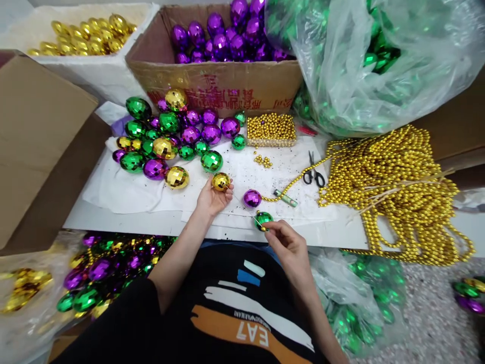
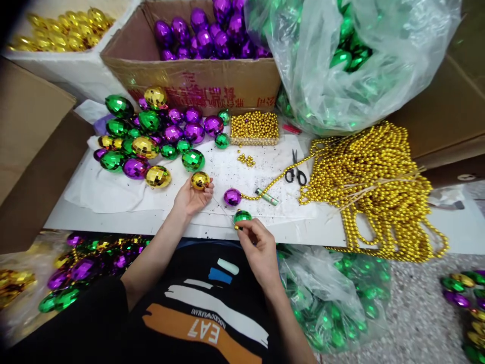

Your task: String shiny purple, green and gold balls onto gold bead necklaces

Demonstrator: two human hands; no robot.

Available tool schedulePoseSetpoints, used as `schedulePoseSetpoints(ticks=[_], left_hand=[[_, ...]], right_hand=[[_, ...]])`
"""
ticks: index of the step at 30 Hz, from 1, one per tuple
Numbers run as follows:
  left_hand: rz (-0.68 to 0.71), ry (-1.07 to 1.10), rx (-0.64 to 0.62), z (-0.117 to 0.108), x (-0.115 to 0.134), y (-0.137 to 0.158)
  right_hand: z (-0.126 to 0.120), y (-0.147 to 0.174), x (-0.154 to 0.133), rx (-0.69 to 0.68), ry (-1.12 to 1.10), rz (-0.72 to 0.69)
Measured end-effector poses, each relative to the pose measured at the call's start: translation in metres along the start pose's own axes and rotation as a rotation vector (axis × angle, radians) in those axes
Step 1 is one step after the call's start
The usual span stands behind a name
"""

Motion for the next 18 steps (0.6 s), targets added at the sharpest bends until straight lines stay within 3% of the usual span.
schedulePoseSetpoints(ticks=[5, 10, 14, 18], left_hand=[[-0.008, 0.041, -0.033, 0.001, 0.002, 0.011], [0.085, -0.151, -0.167, 0.027, 0.002, 0.042], [0.199, -0.289, -0.188, 0.050, 0.002, 0.058], [0.244, -0.289, -0.138, 0.057, 0.004, 0.059]], right_hand=[[-0.009, -0.004, 0.013, 0.062, -0.229, 0.104], [-0.010, -0.016, 0.020, 0.118, -0.479, 0.161], [0.011, -0.023, 0.018, -0.009, -0.384, 0.166], [0.021, -0.025, 0.012, -0.048, -0.120, 0.050]])
Point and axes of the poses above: each hand's wrist, its own y-axis away from the middle knuckle, its own z-axis out of the palm, x = y × z, the point moved 7 cm from there along -y, towards the middle knuckle, and after that the axes turned 15 degrees about -y, right-handed, at the moved point
